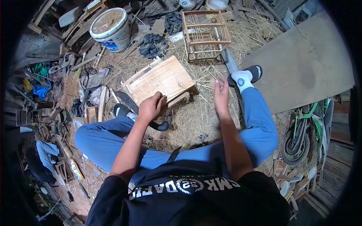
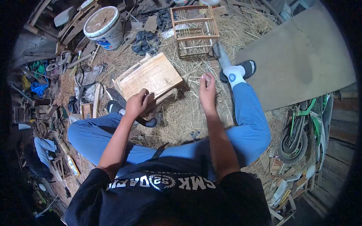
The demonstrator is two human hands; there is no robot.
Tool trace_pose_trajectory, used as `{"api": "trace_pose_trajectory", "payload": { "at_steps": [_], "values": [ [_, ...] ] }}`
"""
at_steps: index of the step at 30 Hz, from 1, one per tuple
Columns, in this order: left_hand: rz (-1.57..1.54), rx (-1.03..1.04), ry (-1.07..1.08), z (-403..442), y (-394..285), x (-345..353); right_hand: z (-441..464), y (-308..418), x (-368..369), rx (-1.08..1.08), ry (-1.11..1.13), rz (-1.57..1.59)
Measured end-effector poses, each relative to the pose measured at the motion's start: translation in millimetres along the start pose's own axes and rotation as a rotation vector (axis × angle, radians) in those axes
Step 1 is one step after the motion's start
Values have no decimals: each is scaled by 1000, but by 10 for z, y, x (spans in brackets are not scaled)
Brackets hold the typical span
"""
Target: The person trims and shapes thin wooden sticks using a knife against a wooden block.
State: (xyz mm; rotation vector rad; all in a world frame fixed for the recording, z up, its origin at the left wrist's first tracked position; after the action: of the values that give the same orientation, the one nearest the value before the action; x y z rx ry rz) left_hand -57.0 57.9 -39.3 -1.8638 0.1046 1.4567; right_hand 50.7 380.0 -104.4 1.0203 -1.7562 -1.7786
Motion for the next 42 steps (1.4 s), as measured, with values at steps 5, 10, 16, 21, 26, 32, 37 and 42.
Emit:
{"api": "trace_pose_trajectory", "payload": {
  "at_steps": [5,10,16,21,26,32,37,42],
  "values": [
    [-2,-36,-136,98,161,6,-452,634,611,-209,337,-224],
    [-13,-48,-134,148,303,93,-848,593,1227,-432,529,-370],
    [-25,-13,-179,203,354,-1,-714,383,1403,-133,572,-645],
    [33,-30,-169,248,309,-78,-621,260,1418,-242,463,-653],
    [-132,140,-275,250,230,33,-630,288,1380,-338,380,-571],
    [114,123,15,179,267,429,-571,304,1245,-426,293,-496],
    [119,98,2,188,222,430,-721,235,1392,-318,408,-796],
    [192,109,21,182,240,496,-475,182,1023,-287,141,-717]
  ]
}}
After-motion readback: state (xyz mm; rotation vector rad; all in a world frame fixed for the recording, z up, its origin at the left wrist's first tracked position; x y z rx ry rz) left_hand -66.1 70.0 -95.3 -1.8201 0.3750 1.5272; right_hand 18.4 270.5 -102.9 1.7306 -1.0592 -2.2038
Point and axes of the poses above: each hand's wrist, its own z-axis towards the middle knuckle, its own x-axis out of the palm, y = z × x, the point moved 7 cm from there along z, towards the middle knuckle, and after that the axes turned 5 degrees about y, right-handed, at the moved point
